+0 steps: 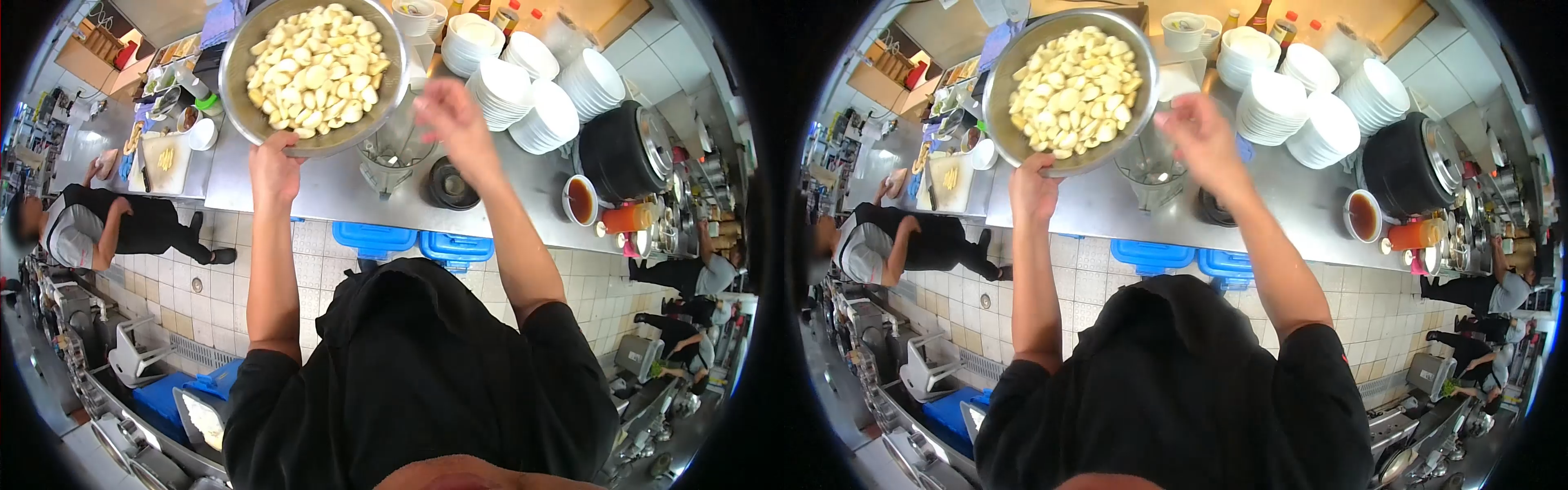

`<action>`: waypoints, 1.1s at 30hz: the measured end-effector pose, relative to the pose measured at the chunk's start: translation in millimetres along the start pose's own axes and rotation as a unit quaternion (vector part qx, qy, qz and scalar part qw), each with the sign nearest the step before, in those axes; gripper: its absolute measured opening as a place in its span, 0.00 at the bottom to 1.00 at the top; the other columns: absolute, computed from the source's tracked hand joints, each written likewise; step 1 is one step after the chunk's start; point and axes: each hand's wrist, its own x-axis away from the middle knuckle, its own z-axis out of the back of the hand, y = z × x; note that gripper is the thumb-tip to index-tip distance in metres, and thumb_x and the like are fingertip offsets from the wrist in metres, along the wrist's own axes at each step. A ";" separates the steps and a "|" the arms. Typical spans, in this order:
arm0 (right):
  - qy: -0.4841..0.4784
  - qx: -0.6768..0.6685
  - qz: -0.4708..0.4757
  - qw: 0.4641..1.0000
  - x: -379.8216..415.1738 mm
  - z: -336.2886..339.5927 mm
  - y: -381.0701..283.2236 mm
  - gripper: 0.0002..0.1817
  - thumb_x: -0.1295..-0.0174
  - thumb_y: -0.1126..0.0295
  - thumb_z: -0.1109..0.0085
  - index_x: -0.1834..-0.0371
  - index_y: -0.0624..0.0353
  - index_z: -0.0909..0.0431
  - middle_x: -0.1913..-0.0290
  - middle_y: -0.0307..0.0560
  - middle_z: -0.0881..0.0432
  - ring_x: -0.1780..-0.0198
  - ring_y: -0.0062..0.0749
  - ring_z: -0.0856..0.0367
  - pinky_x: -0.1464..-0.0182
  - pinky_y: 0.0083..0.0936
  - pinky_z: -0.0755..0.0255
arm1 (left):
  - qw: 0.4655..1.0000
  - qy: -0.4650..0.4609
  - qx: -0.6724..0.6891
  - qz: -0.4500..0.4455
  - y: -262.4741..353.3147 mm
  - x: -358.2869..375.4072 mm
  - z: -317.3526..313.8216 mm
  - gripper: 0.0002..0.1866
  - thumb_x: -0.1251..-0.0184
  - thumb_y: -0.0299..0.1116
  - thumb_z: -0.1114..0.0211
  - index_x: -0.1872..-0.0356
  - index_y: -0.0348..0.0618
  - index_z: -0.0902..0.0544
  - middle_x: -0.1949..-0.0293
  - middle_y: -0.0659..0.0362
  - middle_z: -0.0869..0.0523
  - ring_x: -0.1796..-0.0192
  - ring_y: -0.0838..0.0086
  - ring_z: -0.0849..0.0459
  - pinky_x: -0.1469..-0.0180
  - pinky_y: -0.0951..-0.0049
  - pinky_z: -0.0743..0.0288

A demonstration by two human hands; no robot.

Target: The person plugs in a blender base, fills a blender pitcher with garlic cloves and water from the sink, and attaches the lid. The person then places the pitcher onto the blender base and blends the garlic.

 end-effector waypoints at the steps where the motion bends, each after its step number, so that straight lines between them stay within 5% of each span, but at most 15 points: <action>1: -0.021 -0.090 -0.041 0.995 -13.8 10.5 -3.6 0.23 0.34 0.60 0.37 0.42 0.62 0.30 0.44 0.49 0.22 0.52 0.39 0.17 0.62 0.32 0.20 | 1.000 -0.020 -0.003 0.005 -6.6 -7.2 -7.1 0.21 0.42 0.18 0.42 0.45 0.25 0.27 0.48 0.48 0.19 0.50 0.60 0.18 0.45 0.52 0.23; 5: -0.141 -0.269 -0.117 0.946 -61.7 34.2 4.9 0.23 0.35 0.72 0.43 0.40 0.71 0.34 0.43 0.58 0.23 0.51 0.45 0.16 0.56 0.43 0.15 | 0.996 -0.070 -0.032 0.041 -30.8 -31.0 -35.3 0.22 0.41 0.20 0.41 0.43 0.27 0.27 0.47 0.47 0.19 0.50 0.60 0.18 0.49 0.54 0.23; 9: 0.034 -0.197 -0.114 0.973 -61.2 32.3 3.2 0.23 0.41 0.82 0.54 0.40 0.68 0.33 0.46 0.57 0.21 0.52 0.44 0.16 0.55 0.48 0.15 | 0.994 -0.096 -0.050 0.033 -44.1 -48.7 -59.9 0.23 0.38 0.24 0.37 0.41 0.29 0.28 0.46 0.50 0.19 0.48 0.61 0.18 0.49 0.56 0.23; 12: 0.085 -0.232 -0.082 0.966 -66.0 33.5 24.6 0.21 0.42 0.82 0.52 0.42 0.70 0.32 0.52 0.58 0.20 0.59 0.46 0.14 0.62 0.44 0.14 | 0.992 -0.114 -0.042 0.014 -35.1 -39.9 -79.2 0.26 0.33 0.33 0.34 0.38 0.32 0.29 0.43 0.51 0.20 0.44 0.61 0.18 0.44 0.55 0.24; 13: 0.101 -0.227 -0.089 0.965 -64.6 32.0 27.5 0.22 0.43 0.83 0.52 0.43 0.70 0.31 0.52 0.58 0.20 0.60 0.45 0.14 0.63 0.43 0.14 | 0.994 -0.098 -0.053 0.005 -36.3 -42.6 -82.3 0.31 0.28 0.46 0.37 0.33 0.34 0.32 0.38 0.49 0.23 0.38 0.61 0.22 0.39 0.55 0.27; 16: 0.139 -0.235 -0.095 0.957 -58.4 22.5 34.2 0.22 0.44 0.83 0.52 0.43 0.68 0.30 0.54 0.56 0.19 0.61 0.44 0.14 0.65 0.42 0.14 | 0.992 -0.077 0.100 -0.024 -53.6 -49.2 -89.6 0.34 0.29 0.51 0.38 0.33 0.35 0.32 0.37 0.50 0.24 0.37 0.64 0.24 0.37 0.58 0.30; 27: 0.204 -0.304 -0.040 0.930 -64.7 12.3 43.5 0.18 0.45 0.83 0.54 0.51 0.62 0.28 0.66 0.42 0.24 0.75 0.23 0.27 0.81 0.23 0.33 | 0.981 0.008 0.124 -0.148 -62.4 -57.6 -121.0 0.35 0.24 0.56 0.47 0.34 0.31 0.32 0.37 0.50 0.25 0.38 0.66 0.25 0.35 0.66 0.32; 30: 0.185 -0.313 -0.027 0.931 -72.1 13.6 42.7 0.19 0.44 0.85 0.55 0.47 0.66 0.29 0.57 0.50 0.23 0.59 0.38 0.19 0.60 0.44 0.17 | 0.978 0.013 0.123 -0.166 -60.8 -68.4 -121.3 0.38 0.24 0.59 0.50 0.33 0.29 0.33 0.36 0.50 0.27 0.37 0.65 0.26 0.34 0.67 0.33; 31: 0.190 -0.328 -0.019 0.925 -71.3 11.2 38.7 0.19 0.44 0.85 0.55 0.48 0.67 0.29 0.56 0.50 0.23 0.57 0.40 0.20 0.55 0.48 0.19 | 0.979 0.026 0.119 -0.162 -58.9 -70.7 -122.9 0.39 0.24 0.60 0.52 0.33 0.29 0.33 0.35 0.50 0.27 0.37 0.65 0.26 0.34 0.67 0.33; 33: 0.219 -0.349 -0.010 0.911 -76.5 6.4 43.1 0.16 0.45 0.85 0.55 0.53 0.66 0.27 0.63 0.46 0.24 0.64 0.31 0.24 0.64 0.34 0.26 | 0.985 0.035 0.112 -0.128 -52.9 -66.6 -126.6 0.43 0.25 0.65 0.56 0.31 0.28 0.35 0.33 0.50 0.29 0.35 0.63 0.28 0.32 0.67 0.35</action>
